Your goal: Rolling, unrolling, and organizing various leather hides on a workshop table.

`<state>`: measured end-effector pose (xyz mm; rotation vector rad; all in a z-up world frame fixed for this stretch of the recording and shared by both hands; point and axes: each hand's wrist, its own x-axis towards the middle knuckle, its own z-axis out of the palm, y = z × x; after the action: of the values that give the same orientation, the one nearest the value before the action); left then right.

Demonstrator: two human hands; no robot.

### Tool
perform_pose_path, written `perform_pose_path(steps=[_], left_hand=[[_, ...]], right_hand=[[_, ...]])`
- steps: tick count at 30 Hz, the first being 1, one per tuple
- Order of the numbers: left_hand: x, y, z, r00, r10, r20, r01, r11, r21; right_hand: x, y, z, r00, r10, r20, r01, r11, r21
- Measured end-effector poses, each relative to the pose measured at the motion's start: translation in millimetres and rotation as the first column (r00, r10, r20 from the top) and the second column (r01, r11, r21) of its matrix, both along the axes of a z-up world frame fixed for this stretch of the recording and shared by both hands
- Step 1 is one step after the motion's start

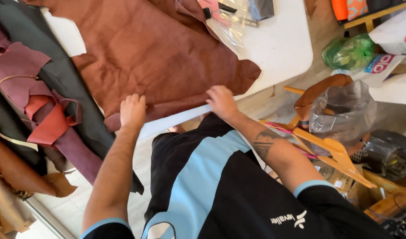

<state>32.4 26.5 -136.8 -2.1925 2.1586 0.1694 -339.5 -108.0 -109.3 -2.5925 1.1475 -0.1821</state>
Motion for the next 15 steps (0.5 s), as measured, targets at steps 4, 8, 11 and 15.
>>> perform_pose_path(steps=[4, 8, 11, 15], left_hand=[[-62, 10, 28, 0.991, -0.126, -0.042, 0.106, 0.942, -0.318], [-97, 16, -12, 0.992, -0.034, -0.121, 0.027, 0.998, -0.062], [-100, 22, -27, 0.993, 0.055, -0.1, -0.064, 0.994, -0.088], [-84, 4, -19, 0.96, 0.229, -0.162, -0.171, 0.935, 0.311]], right_hand=[[-79, -17, 14, 0.987, -0.145, 0.071, 0.146, 0.989, -0.013], [-129, -37, -18, 0.988, -0.066, -0.14, 0.055, 0.996, -0.077], [-133, -67, -22, 0.993, 0.002, -0.114, 0.003, 0.999, 0.05], [-110, -104, 16, 0.977, -0.017, -0.214, 0.087, 0.942, 0.324]])
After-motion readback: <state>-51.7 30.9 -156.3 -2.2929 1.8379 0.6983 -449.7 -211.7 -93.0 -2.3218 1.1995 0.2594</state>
